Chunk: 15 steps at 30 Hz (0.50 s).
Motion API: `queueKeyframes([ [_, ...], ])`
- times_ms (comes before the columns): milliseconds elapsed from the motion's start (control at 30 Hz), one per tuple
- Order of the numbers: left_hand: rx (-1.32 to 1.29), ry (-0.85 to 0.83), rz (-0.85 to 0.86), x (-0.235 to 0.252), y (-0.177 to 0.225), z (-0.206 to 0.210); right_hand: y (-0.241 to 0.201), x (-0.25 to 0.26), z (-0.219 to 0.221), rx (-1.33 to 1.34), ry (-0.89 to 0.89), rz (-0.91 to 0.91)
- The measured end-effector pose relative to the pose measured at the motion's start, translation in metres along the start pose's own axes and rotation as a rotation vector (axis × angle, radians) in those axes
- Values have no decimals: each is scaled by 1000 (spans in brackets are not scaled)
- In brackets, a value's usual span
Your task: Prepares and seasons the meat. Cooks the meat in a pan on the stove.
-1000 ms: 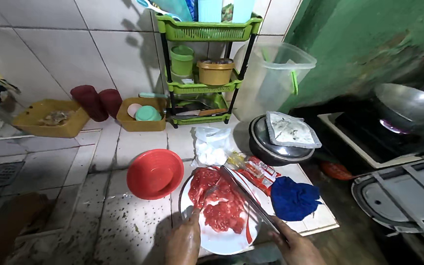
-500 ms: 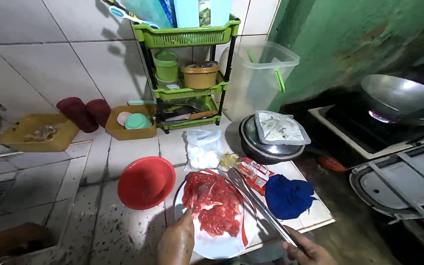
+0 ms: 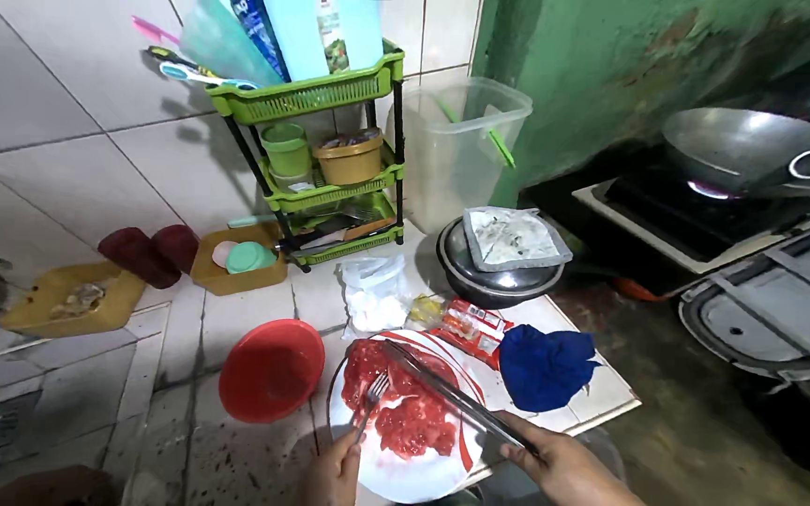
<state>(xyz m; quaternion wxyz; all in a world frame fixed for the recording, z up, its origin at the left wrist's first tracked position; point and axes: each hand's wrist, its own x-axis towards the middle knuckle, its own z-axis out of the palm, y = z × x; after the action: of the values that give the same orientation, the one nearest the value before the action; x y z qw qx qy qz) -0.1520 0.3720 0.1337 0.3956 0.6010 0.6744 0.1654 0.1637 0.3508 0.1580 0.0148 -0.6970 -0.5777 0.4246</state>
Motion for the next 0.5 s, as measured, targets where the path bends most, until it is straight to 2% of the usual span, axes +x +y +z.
queueKeyframes([
  [100,-80,26,0,-12,-16,11,-11,2,1,-50,-54,-54],
  [233,-61,77,13,-24,-19,12,-18,-10,8,-102,-62,-133],
  [400,-24,105,-9,-32,-15,5,11,-25,2,13,126,-124],
  [500,-14,132,35,-31,-7,5,36,-21,-3,-1,154,-75],
])
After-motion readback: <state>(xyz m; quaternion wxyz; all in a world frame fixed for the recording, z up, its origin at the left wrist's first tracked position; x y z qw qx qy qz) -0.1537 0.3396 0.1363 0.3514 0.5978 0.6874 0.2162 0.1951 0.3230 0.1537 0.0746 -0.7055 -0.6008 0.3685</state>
